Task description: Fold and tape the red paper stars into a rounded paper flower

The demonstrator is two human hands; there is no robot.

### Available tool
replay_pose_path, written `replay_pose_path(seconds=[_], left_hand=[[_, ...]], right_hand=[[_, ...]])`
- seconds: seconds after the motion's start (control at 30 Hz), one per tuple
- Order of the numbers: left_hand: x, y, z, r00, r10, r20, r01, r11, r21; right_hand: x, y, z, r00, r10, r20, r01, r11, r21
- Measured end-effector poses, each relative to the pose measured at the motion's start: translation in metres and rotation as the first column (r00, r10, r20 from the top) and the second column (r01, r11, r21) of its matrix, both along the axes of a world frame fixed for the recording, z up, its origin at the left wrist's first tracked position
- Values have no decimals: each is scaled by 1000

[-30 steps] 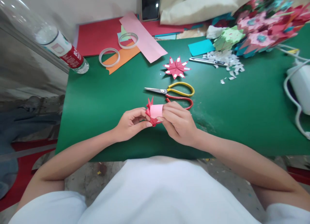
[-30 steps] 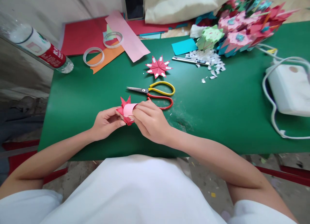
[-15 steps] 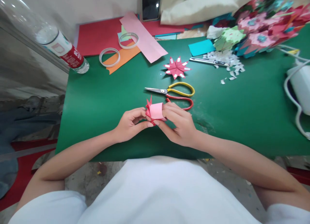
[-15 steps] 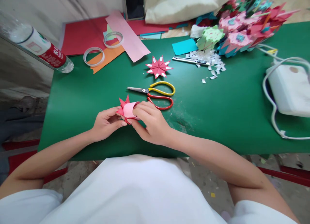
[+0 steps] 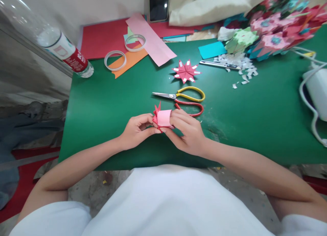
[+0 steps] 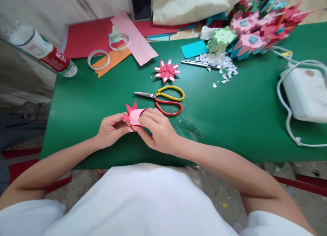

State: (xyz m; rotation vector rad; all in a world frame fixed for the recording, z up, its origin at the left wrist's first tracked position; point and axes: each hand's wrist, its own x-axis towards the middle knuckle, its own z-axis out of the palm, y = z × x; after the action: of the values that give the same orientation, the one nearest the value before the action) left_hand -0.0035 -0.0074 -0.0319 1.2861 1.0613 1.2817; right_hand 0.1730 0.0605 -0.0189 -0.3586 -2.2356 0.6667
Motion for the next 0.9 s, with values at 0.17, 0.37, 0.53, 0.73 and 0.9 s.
replay_pose_path(seconds=[0.17,0.37,0.53,0.73,0.9], left_hand=[[-1,1,1,1000,-13,12,13,999,29],[-1,1,2,997,-53,57,53,999,0],[-2,-2,1,985,-51,165,58,997,-40],[-3,-3,0,984,0,176,10,998,-54],[0,-1,2,988,17,153,-11,999,-42]], right_hand=[[1,1,2,999,-31,17,31,999,25],[3,5,4,997,-59,59,51,991,120],[3,10,3,995,-79,58,61,964,257],[3,14,3,994,-50,102,4,913,407],[3,13,4,993,-51,102,9,929,370]])
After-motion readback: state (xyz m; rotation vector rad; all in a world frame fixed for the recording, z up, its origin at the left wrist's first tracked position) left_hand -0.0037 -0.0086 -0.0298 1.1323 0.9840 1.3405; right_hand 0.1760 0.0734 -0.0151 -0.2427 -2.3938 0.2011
